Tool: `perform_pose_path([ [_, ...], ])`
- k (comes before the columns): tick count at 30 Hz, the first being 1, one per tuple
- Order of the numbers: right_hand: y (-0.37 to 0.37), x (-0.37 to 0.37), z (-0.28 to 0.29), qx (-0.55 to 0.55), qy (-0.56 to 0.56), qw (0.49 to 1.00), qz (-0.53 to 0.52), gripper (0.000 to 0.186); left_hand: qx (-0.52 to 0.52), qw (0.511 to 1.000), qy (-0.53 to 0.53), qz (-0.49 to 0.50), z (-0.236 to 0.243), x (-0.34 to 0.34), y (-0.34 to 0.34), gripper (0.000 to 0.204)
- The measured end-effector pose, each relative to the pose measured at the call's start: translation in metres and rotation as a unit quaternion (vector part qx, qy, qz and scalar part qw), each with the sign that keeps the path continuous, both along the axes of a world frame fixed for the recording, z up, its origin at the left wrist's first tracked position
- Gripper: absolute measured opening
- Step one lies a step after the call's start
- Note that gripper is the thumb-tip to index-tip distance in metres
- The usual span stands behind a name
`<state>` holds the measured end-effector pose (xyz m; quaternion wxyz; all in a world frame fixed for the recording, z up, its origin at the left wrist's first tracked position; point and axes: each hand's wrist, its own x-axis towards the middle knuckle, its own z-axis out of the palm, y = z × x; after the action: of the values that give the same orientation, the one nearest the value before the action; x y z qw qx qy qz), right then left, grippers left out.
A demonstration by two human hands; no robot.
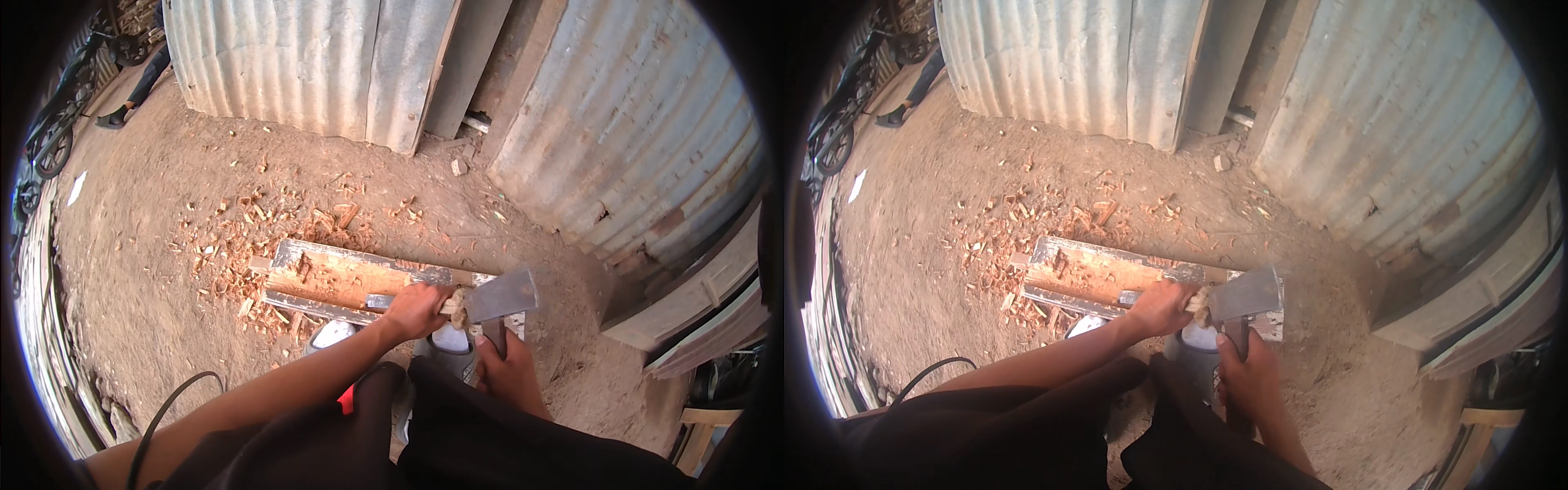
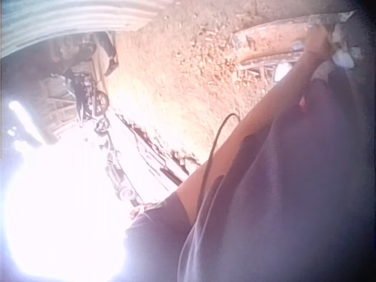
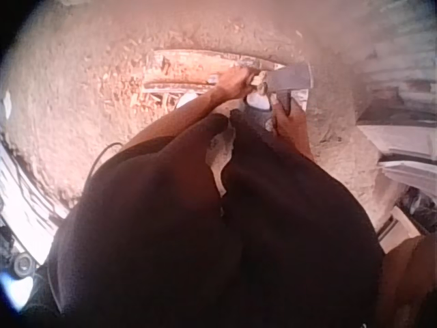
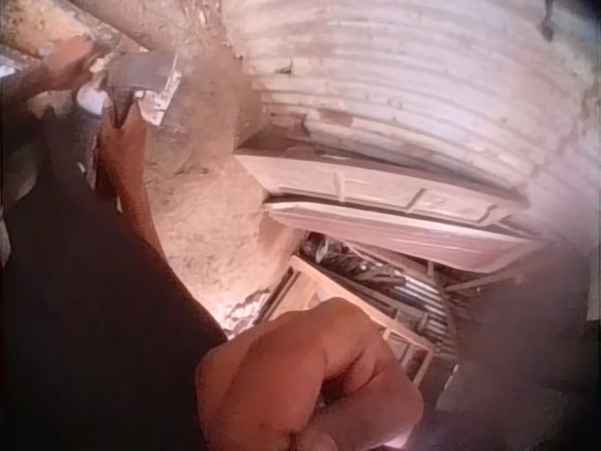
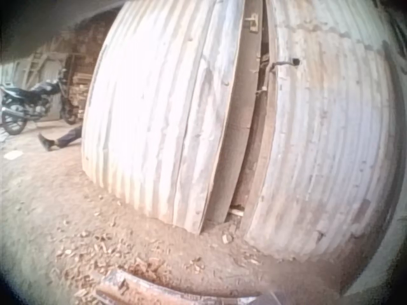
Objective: The person uses a hand axe to repeatedly strike and shape a small piece of wood held in the left hand. The wood is positioned over a larger plank on the ground, and wood chips accumulate around the work area throughout the clip.
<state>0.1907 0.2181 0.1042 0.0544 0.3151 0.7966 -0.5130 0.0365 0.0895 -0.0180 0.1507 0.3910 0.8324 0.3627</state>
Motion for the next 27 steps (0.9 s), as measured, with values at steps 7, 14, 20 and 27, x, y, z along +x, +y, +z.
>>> perform_pose_path([
  [7, -0.001, 0.001, 0.005, -0.050, -0.043, 0.996, -0.053, 0.028, -0.005, 1.000, 0.009, -0.016, -0.009, -0.007, -0.002, 0.050],
  [14, -0.021, -0.002, 0.009, -0.072, -0.024, 0.995, -0.061, 0.029, -0.062, 0.998, 0.022, -0.013, -0.012, -0.006, -0.025, 0.057],
  [20, -0.019, -0.001, 0.014, -0.054, -0.031, 0.998, 0.010, 0.029, -0.056, 0.998, 0.033, -0.024, -0.013, -0.005, -0.029, 0.059],
  [27, -0.022, -0.004, 0.034, -0.071, -0.022, 0.994, -0.076, 0.026, 0.010, 0.999, 0.035, -0.007, -0.006, -0.010, -0.022, 0.041],
])
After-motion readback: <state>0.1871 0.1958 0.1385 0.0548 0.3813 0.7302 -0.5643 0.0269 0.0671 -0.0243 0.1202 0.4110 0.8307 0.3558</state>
